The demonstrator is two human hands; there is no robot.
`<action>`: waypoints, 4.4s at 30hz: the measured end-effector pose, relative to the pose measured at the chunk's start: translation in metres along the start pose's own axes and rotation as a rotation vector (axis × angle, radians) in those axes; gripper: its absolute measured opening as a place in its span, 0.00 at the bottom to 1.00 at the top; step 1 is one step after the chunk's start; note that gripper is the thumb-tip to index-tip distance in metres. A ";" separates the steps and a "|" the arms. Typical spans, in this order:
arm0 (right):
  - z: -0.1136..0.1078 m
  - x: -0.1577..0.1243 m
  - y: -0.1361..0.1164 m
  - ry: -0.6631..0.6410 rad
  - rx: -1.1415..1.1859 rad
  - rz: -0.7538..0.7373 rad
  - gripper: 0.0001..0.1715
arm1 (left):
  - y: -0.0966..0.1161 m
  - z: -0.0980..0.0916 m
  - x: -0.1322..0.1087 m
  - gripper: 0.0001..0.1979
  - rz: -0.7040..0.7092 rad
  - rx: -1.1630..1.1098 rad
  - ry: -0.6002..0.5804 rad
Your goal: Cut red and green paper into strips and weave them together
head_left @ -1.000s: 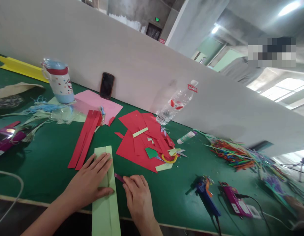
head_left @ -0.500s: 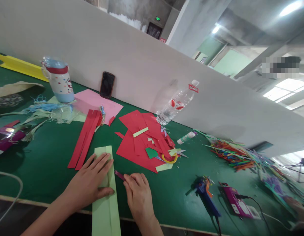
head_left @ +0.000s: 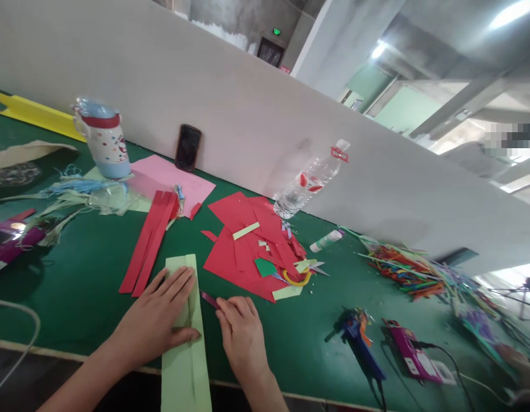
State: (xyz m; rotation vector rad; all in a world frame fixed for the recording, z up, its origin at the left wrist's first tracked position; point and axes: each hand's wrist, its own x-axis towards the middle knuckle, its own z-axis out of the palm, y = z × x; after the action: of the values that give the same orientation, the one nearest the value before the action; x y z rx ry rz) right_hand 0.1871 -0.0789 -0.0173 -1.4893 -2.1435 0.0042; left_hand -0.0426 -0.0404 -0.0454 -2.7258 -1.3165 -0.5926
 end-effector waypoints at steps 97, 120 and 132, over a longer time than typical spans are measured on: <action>0.004 0.026 0.003 0.001 -0.014 -0.044 0.12 | -0.018 0.009 0.019 0.34 -0.061 -0.005 -0.031; 0.012 0.037 0.006 0.011 -0.015 -0.055 0.11 | -0.016 0.012 0.019 0.36 -0.075 -0.027 0.010; 0.015 0.047 0.007 -0.008 -0.008 -0.049 0.11 | -0.016 0.011 0.019 0.39 -0.079 -0.012 -0.010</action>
State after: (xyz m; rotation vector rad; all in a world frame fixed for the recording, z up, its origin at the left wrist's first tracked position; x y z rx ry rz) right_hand 0.1745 -0.0305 -0.0130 -1.4428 -2.1879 -0.0160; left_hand -0.0404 -0.0135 -0.0503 -2.7004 -1.4327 -0.5954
